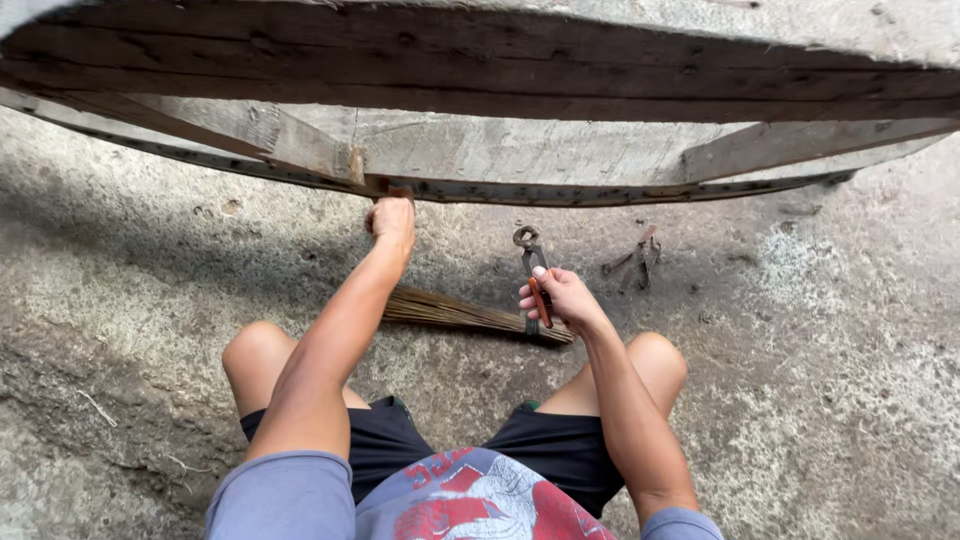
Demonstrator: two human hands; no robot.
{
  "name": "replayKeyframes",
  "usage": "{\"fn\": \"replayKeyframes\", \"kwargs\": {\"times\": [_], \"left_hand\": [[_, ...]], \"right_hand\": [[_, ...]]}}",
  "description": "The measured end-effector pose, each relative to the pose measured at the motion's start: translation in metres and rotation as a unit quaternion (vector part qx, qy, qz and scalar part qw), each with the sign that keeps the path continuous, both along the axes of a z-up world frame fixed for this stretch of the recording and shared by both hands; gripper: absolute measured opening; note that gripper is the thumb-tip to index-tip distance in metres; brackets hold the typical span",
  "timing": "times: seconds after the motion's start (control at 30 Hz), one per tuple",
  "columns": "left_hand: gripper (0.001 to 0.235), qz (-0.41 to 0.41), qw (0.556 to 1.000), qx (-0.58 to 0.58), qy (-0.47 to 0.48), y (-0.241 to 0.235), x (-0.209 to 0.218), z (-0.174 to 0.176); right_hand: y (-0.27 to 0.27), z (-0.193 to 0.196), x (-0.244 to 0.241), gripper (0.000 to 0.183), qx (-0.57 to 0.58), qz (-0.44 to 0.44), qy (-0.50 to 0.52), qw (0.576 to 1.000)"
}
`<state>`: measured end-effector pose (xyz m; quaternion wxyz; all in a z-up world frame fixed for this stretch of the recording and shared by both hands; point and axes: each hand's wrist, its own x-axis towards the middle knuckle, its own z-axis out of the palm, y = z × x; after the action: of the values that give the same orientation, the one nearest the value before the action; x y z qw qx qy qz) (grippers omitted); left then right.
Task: The person uses pliers to remove nails from a wooden frame while sitting on the floor. They repeatedly grip and pull nails from the wood, placing them on the ground.
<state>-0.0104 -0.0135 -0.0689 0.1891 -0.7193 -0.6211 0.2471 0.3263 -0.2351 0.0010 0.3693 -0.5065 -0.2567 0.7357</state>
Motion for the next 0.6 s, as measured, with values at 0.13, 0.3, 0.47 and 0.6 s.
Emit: {"fn": "replayKeyframes", "kwargs": {"times": [0.13,0.3,0.47,0.6], "left_hand": [[0.017,-0.01,1.0,0.009,0.0,0.001,-0.004,0.004],[0.019,-0.005,0.999,-0.005,0.039,0.002,0.007,0.025],[0.018,-0.03,0.994,-0.054,0.085,-0.006,0.011,0.043],[0.021,-0.061,0.988,-0.049,0.13,-0.001,0.014,0.051]], "right_hand": [[-0.016,-0.019,0.004,0.039,-0.006,-0.007,-0.054,0.998],[-0.012,-0.02,0.013,0.037,-0.002,0.023,-0.095,0.995],[-0.004,-0.011,0.007,0.04,0.016,0.055,-0.127,0.99],[0.003,-0.01,0.011,0.039,0.015,0.082,-0.149,0.985]]}}
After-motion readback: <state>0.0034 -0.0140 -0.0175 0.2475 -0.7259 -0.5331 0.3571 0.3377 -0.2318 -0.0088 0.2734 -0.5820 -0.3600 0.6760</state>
